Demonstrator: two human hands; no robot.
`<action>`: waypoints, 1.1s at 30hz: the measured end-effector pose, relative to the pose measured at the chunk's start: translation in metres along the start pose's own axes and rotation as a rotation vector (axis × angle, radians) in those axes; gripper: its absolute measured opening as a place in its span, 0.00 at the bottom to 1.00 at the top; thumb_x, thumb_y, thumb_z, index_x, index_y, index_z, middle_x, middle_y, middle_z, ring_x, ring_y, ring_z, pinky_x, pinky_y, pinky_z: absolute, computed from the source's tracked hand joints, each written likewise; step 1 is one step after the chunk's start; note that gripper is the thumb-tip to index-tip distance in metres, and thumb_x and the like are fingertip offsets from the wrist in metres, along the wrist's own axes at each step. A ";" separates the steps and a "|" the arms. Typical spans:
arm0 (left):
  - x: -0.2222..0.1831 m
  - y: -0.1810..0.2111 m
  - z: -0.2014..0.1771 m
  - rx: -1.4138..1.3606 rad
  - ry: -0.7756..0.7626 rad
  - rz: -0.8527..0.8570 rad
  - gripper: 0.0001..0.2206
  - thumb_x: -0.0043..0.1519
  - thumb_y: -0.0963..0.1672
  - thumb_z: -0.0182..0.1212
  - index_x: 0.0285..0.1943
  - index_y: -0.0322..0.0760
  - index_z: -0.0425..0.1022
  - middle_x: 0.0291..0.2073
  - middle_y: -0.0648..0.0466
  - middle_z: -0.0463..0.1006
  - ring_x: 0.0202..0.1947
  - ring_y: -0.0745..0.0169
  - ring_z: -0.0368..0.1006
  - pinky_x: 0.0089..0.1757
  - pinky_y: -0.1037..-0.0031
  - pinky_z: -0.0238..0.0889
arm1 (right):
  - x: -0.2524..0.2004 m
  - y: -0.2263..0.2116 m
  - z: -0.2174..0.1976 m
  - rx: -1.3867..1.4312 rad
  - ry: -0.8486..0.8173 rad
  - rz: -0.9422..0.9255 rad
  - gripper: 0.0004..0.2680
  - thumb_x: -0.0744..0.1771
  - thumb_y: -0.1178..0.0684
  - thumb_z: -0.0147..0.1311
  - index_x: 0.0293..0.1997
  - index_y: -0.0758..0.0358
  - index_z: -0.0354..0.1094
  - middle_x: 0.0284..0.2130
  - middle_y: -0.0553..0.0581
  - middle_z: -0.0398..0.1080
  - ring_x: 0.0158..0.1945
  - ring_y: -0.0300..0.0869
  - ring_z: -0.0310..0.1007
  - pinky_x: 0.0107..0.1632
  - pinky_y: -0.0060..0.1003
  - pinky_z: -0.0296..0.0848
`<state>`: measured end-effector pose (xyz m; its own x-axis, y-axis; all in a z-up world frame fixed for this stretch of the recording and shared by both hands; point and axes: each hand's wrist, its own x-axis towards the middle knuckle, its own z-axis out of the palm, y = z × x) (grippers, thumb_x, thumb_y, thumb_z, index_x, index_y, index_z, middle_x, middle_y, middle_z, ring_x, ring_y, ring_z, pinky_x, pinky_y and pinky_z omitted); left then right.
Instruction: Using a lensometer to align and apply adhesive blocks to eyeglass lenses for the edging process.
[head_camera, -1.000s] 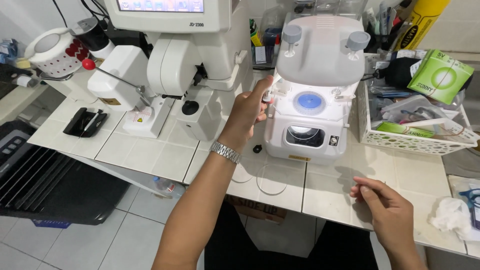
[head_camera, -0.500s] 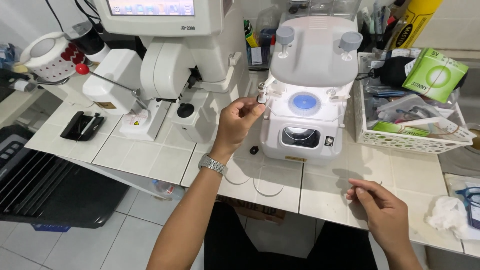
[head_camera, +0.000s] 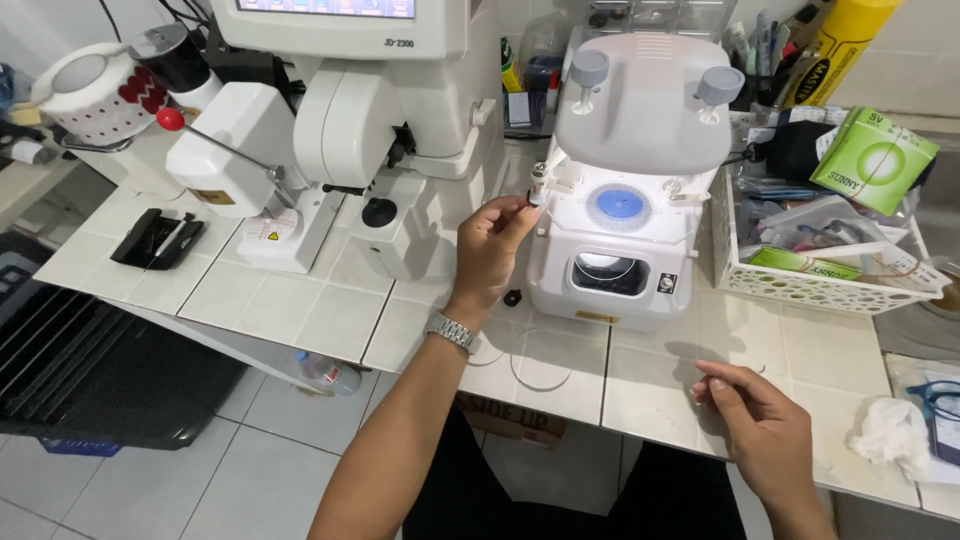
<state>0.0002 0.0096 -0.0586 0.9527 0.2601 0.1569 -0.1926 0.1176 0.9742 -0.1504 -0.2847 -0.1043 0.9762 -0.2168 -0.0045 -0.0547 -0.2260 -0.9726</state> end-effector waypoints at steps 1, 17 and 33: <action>0.000 -0.003 0.003 -0.058 0.023 -0.013 0.10 0.56 0.46 0.70 0.40 0.36 0.83 0.32 0.61 0.78 0.36 0.72 0.70 0.42 0.82 0.66 | 0.000 0.001 0.000 -0.005 -0.001 0.001 0.09 0.70 0.62 0.50 0.51 0.70 0.77 0.35 0.65 0.78 0.41 0.46 0.77 0.52 0.35 0.77; -0.151 0.030 0.063 0.576 -0.544 0.577 0.06 0.54 0.39 0.55 0.26 0.41 0.64 0.20 0.55 0.63 0.24 0.54 0.61 0.30 0.62 0.55 | -0.029 -0.012 0.020 0.338 -0.131 -0.013 0.18 0.66 0.58 0.57 0.65 0.65 0.69 0.43 0.59 0.79 0.33 0.44 0.78 0.42 0.38 0.82; -0.160 -0.093 0.155 0.565 -0.513 0.527 0.05 0.60 0.44 0.61 0.37 0.47 0.83 0.24 0.65 0.76 0.19 0.74 0.68 0.28 0.82 0.64 | 0.190 0.017 -0.519 -0.479 0.999 -0.207 0.05 0.71 0.59 0.65 0.49 0.59 0.71 0.36 0.50 0.77 0.33 0.34 0.75 0.33 0.31 0.77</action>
<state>-0.0978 -0.1912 -0.1490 0.7879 -0.3245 0.5234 -0.6158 -0.4149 0.6698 -0.0747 -0.8231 -0.0008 0.3819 -0.7471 0.5440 -0.1958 -0.6407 -0.7424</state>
